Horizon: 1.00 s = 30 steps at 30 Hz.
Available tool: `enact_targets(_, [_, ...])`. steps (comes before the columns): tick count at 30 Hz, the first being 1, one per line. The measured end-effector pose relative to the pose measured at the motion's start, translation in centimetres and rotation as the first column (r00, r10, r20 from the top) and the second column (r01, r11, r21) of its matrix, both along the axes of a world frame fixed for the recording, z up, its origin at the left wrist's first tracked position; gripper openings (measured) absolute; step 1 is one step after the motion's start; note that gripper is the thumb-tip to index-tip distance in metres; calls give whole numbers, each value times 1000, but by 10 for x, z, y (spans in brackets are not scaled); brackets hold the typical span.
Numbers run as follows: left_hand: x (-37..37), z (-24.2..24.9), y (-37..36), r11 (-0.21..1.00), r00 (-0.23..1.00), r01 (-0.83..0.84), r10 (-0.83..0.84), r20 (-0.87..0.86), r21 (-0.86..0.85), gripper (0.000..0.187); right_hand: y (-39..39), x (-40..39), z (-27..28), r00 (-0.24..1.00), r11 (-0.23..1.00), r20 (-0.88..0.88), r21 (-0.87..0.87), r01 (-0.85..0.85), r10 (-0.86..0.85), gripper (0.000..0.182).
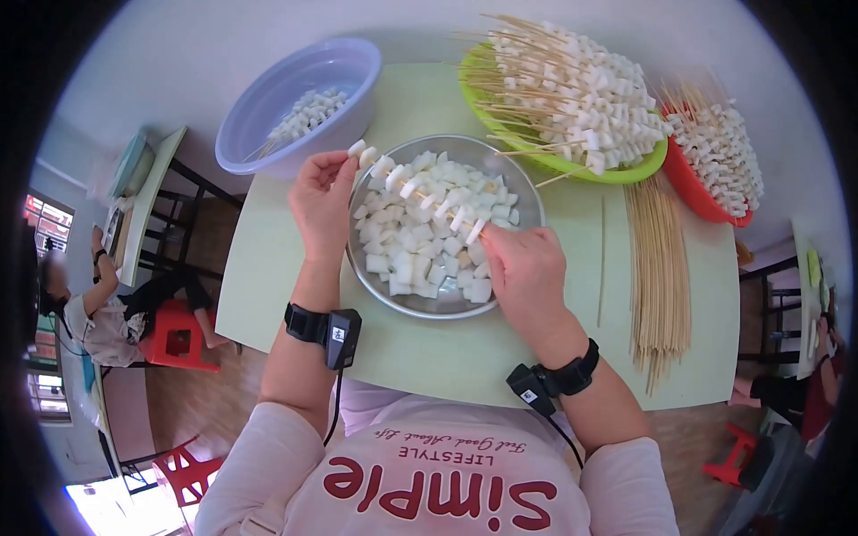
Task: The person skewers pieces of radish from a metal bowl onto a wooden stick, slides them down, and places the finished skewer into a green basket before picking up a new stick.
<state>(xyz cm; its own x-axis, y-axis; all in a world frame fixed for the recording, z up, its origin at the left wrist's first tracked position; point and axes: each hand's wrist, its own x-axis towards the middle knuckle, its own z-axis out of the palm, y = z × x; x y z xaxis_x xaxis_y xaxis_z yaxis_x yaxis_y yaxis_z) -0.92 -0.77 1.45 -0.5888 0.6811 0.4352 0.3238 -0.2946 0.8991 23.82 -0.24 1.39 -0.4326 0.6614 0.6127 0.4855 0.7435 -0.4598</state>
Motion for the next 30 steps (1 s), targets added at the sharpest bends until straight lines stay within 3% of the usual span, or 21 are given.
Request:
enact_targets(1, [1, 2, -2, 999, 998, -26, 24, -64, -24, 9, 0, 0, 0, 999, 997, -20, 73, 31, -30, 5])
enact_targets(5, [1, 1, -2, 997, 978, -77, 70, -194, -27, 9, 0, 2, 0, 1000, 999, -8, 44, 28, -27, 6])
enact_targets(7, [1, -1, -1, 996, 971, -75, 85, -224, 52, 8, 0, 3, -2, 995, 975, 68, -214, -62, 79, 8])
enact_targets(11, [2, 0, -2, 994, 961, -87, 99, -260, 59, 8, 2, 4, -3, 991, 967, 78, -237, -88, 109, 11])
enact_targets(13, [2, -4, 0, 995, 996, -30, 38, -81, 95, 9, 2, 3, -6, 993, 985, 63, -151, -87, 97, 11])
enact_targets(17, [-1, -9, 1, 997, 999, 31, -33, 41, 65, 9, -1, 0, -1, 999, 993, 3, -111, -48, 48, 11])
enact_targets(20, [2, -4, 5, 987, 992, 81, -94, 87, 140, 10, 0, 2, -5, 1000, 986, -25, -163, -19, 15, 11])
enact_targets(23, [7, 5, 3, 977, 974, 58, -101, 202, 207, 12, 0, 4, -12, 987, 954, -162, -297, -26, -23, 13])
enact_targets(25, [6, 10, -4, 962, 971, 237, -235, 33, -138, 17, 1, 5, -17, 920, 922, -392, -355, -154, 3, 23])
enact_targets(27, [20, 18, -15, 778, 853, 495, -521, 44, -388, 26, 2, 5, -20, 914, 929, -406, -342, -142, -10, 29])
enact_targets(29, [47, 38, -28, 595, 657, 611, -749, -85, -522, 32, -1, 6, -16, 908, 933, -419, -334, -136, -17, 36])
enact_targets(30, [63, 37, -30, 622, 658, 633, -746, -102, -461, 33, -3, 6, -9, 926, 954, -379, -280, -111, -4, 41])
